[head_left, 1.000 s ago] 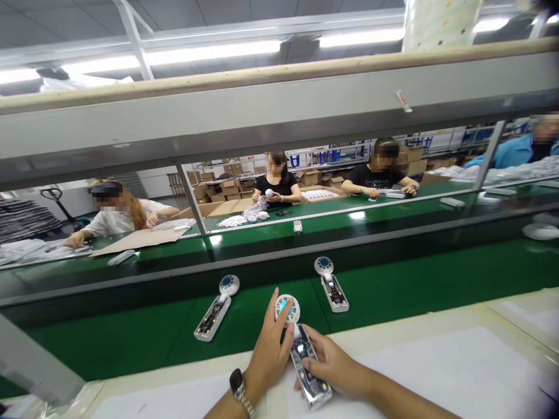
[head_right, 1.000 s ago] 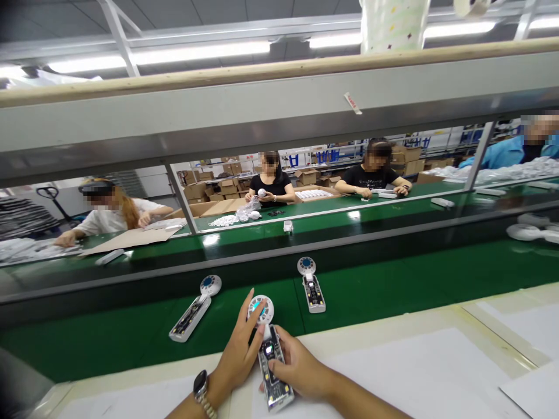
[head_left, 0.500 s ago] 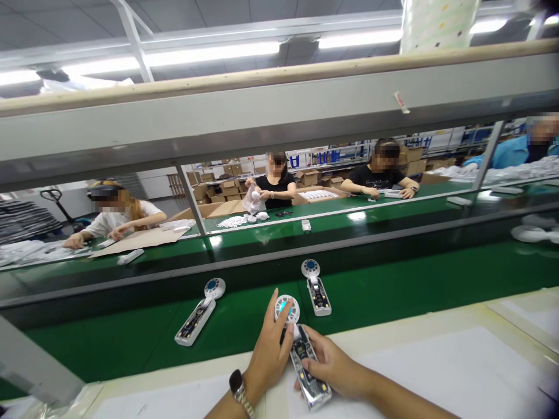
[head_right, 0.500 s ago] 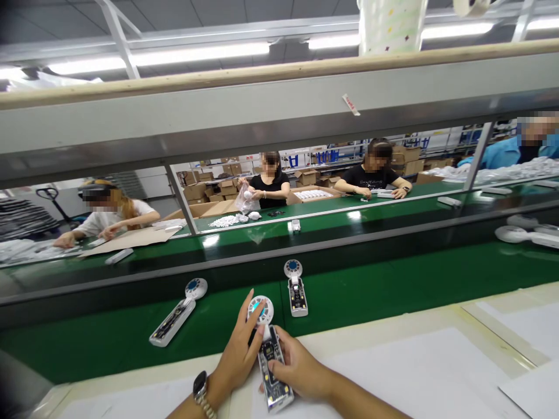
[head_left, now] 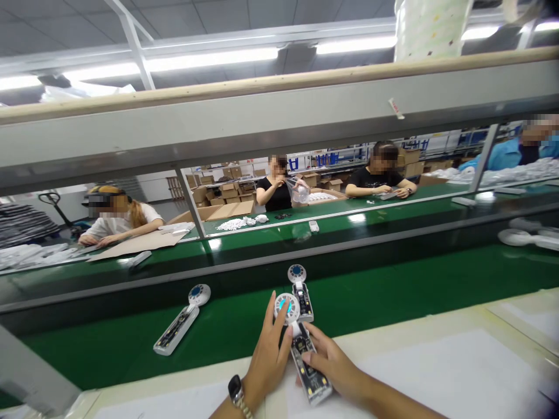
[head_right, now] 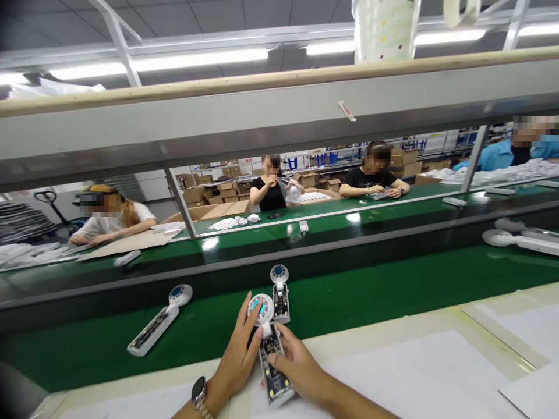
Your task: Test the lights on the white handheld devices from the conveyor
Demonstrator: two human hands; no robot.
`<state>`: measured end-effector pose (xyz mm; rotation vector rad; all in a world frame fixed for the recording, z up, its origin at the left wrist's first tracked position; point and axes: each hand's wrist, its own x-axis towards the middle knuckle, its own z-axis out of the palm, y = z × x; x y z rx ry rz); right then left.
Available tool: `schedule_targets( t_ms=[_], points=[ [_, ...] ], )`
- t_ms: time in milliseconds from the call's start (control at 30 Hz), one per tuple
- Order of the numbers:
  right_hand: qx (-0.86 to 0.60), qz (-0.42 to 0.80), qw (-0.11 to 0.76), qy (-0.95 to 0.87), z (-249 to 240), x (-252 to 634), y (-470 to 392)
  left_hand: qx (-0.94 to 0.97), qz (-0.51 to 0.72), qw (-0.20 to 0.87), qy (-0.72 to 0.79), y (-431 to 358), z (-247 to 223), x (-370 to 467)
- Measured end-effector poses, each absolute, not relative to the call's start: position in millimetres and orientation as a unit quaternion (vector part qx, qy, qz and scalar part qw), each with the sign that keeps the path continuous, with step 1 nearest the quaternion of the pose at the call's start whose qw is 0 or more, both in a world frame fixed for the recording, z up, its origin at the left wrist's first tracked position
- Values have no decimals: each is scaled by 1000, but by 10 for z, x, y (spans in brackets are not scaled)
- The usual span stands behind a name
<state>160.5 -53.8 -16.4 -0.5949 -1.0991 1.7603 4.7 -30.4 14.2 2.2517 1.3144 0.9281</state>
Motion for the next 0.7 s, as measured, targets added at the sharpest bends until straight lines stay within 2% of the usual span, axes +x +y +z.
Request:
schedule_targets(
  t_ms=[233, 433, 700],
  points=[
    [-257, 615, 594, -451, -131, 1873, -225, 815, 308, 172, 459, -279, 84, 36],
    [-381, 559, 601, -426, -208, 2138, 7, 808, 282, 150, 495, -242, 13, 33],
    [-367, 571, 637, -365, -292, 2097, 23, 801, 270, 125, 519, -164, -110, -19]
  ],
)
